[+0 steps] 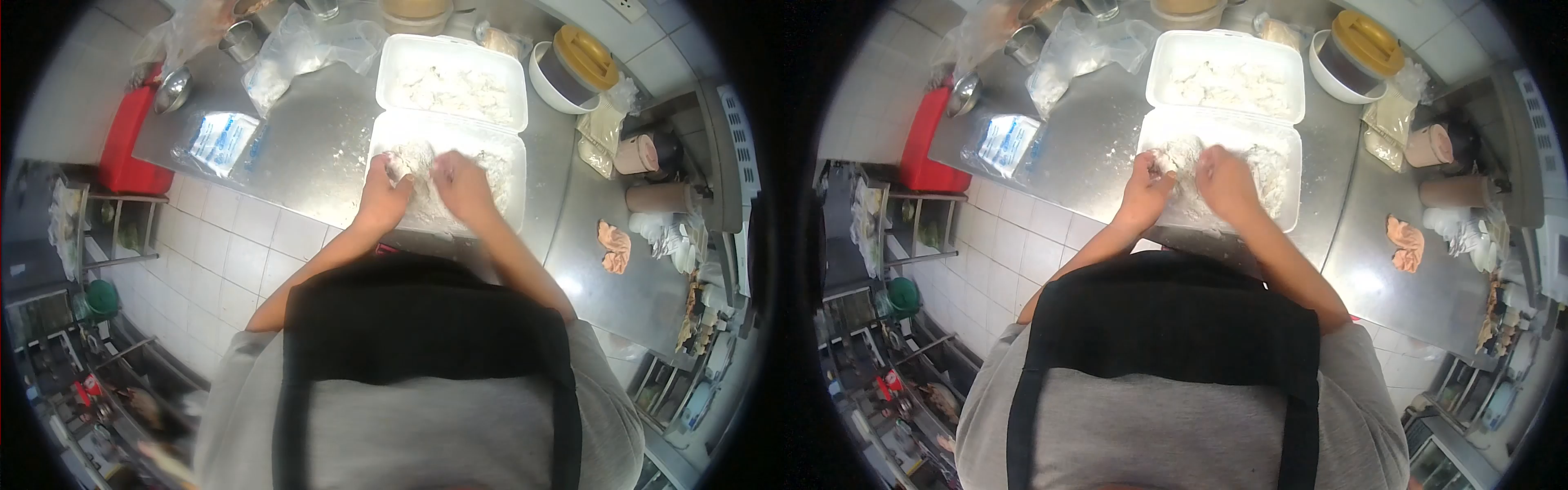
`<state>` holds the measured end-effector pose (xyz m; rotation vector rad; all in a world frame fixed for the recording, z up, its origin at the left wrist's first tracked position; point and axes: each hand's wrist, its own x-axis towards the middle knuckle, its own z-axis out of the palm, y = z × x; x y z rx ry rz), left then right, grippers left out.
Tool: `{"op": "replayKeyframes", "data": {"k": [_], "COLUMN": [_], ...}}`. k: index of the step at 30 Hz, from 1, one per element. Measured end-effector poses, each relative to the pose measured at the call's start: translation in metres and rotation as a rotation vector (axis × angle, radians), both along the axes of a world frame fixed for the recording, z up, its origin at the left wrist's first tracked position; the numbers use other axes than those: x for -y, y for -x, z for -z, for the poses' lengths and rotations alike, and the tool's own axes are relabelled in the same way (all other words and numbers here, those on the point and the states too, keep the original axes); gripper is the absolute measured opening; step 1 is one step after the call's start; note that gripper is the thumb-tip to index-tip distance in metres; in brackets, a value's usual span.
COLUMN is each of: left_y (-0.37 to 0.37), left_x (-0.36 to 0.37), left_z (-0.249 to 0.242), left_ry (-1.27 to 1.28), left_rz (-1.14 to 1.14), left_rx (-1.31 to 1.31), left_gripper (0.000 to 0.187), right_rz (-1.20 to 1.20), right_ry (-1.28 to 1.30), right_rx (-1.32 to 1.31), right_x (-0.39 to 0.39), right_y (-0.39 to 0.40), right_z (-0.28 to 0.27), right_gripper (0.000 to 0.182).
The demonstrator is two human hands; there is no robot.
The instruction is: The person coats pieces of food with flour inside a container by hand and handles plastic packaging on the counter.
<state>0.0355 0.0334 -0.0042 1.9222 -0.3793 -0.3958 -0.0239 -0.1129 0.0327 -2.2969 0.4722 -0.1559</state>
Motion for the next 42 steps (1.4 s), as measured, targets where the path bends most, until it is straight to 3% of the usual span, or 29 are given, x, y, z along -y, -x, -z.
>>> {"op": "replayKeyframes", "data": {"k": [1, 3, 6, 9, 15, 18, 21, 27, 36, 42], "left_y": [0.005, 0.008, 0.004, 0.002, 0.0, -0.003, -0.007, -0.011, -0.013, -0.015], "left_x": [0.003, 0.01, 0.017, 0.021, 0.011, 0.008, 0.001, -0.005, -0.007, -0.006], "left_z": [0.007, 0.01, 0.002, 0.001, 0.01, 0.012, -0.001, -0.005, -0.008, -0.005], "left_ry": [0.057, 0.185, 0.318, 0.293, 0.48, 0.533, 0.572, 0.639, 0.735, 0.709], "left_rz": [-0.065, -0.16, -0.22, -0.181, -0.029, 0.023, 0.075, 0.043, 0.055, 0.051], "left_rx": [-0.065, -0.25, -0.375, -0.288, -0.265, -0.391, -0.478, -0.578, -0.628, -0.608], "left_gripper": [0.054, 0.059, 0.064, 0.069, 0.076, 0.078, 0.078, 0.076, 0.067, 0.061], "right_rz": [-0.025, -0.002, -0.062, -0.008, 0.055, -0.058, -0.091, -0.128, -0.157, -0.162], "right_ry": [0.061, 0.121, -0.016, -0.173, -0.799, -1.068, -1.176, -1.123, -1.271, -1.066], "right_rx": [0.176, 0.252, -0.187, -0.155, -0.115, -0.201, -0.298, -0.229, -0.243, -0.188], "right_x": [0.013, 0.03, 0.025, 0.027, 0.04, 0.049, 0.054, 0.051, 0.049, 0.037], "right_y": [-0.012, -0.038, -0.06, -0.058, -0.041, -0.037, -0.038, -0.039, -0.04, -0.034], "right_z": [0.015, 0.043, 0.024, 0.03, 0.022, 0.016, 0.01, 0.018, 0.006, -0.003], "right_gripper": [0.024, 0.026, 0.033, 0.04, 0.05, 0.05, 0.049, 0.047, 0.052, 0.062]}}
